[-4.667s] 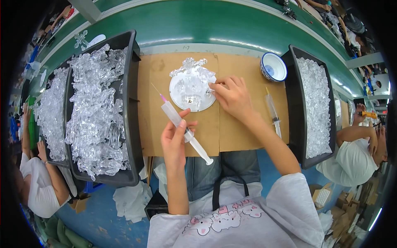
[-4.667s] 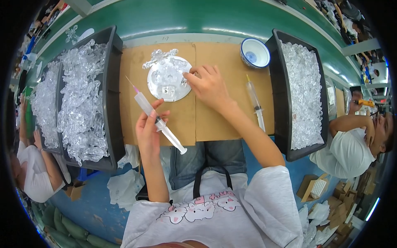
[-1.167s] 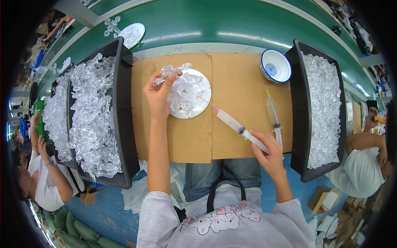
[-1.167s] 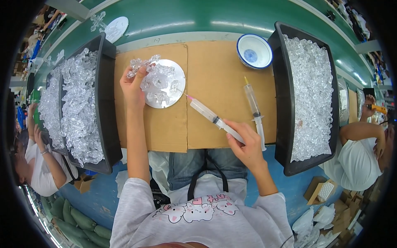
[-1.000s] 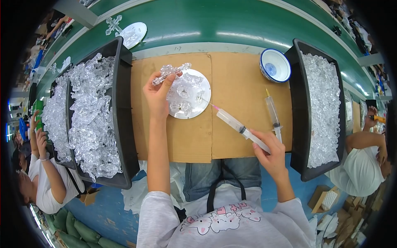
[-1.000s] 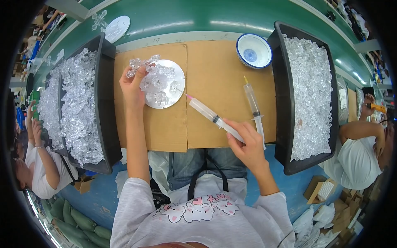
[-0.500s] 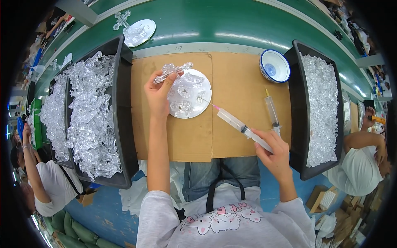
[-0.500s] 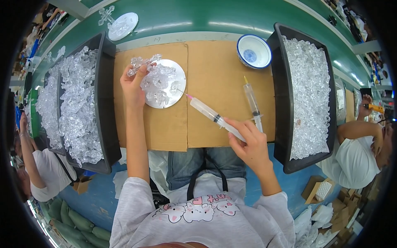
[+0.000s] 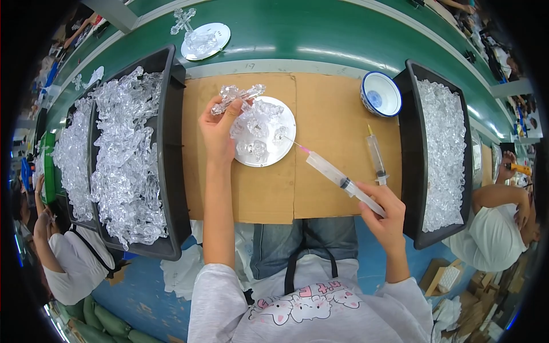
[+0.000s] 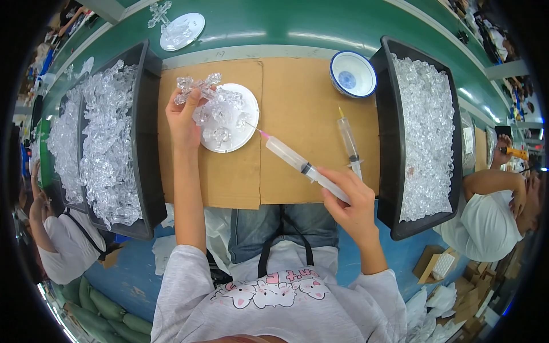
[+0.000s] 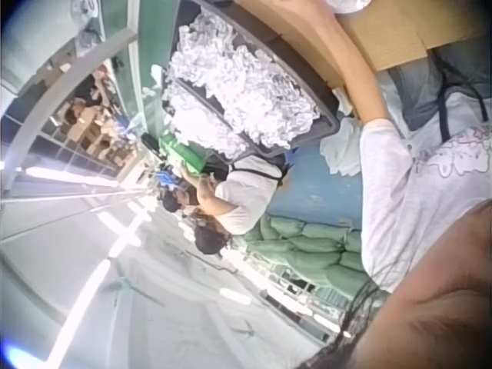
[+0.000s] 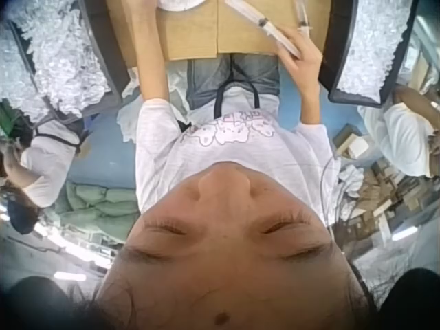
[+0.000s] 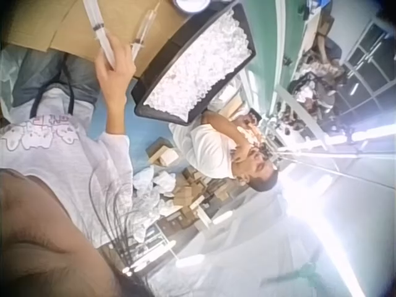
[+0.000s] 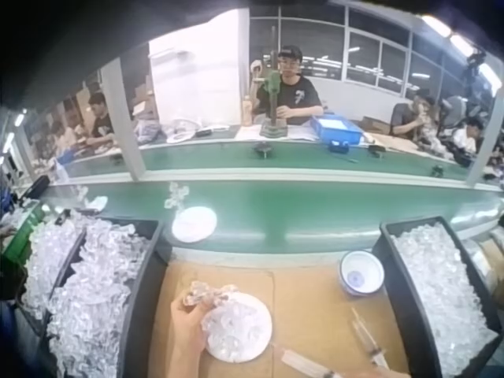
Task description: Apply adhesive to decorative plastic crystals and attach them to a circular lighting base.
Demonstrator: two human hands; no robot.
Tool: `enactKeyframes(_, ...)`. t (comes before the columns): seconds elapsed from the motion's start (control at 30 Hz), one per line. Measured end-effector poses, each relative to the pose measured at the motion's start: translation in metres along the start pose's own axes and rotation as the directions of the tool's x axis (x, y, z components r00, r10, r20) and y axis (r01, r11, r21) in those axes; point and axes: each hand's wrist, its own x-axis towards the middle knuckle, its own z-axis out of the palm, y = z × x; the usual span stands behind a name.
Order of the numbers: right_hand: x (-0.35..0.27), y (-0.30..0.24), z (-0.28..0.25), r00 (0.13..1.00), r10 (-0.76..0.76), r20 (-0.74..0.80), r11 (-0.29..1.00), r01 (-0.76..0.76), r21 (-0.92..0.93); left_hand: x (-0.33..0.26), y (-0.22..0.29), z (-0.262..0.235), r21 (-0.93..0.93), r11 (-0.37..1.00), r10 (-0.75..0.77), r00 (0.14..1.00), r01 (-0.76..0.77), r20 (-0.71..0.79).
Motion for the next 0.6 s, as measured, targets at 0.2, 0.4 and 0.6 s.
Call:
enactKeyframes(0.2,0.001,0.004,-0.005,1.0,-0.005,-0.023,1.0,0.005,0.009,-0.003,0.004,0.0,0.129,0.992,0.005,1.0,-0.008,0.03)
enactKeyframes(0.4,0.011,0.01,-0.002,1.0,-0.013,-0.026,1.0,0.012,-0.025,-0.007,0.011,0.007,0.015,0.999,-0.046,0.999,0.046,0.009)
enactKeyframes(0.6,0.017,0.006,-0.003,0.996,-0.084,-0.021,0.994,0.082,-0.075,-0.011,0.016,0.009,0.017,0.998,-0.055,0.998,0.055,0.016)
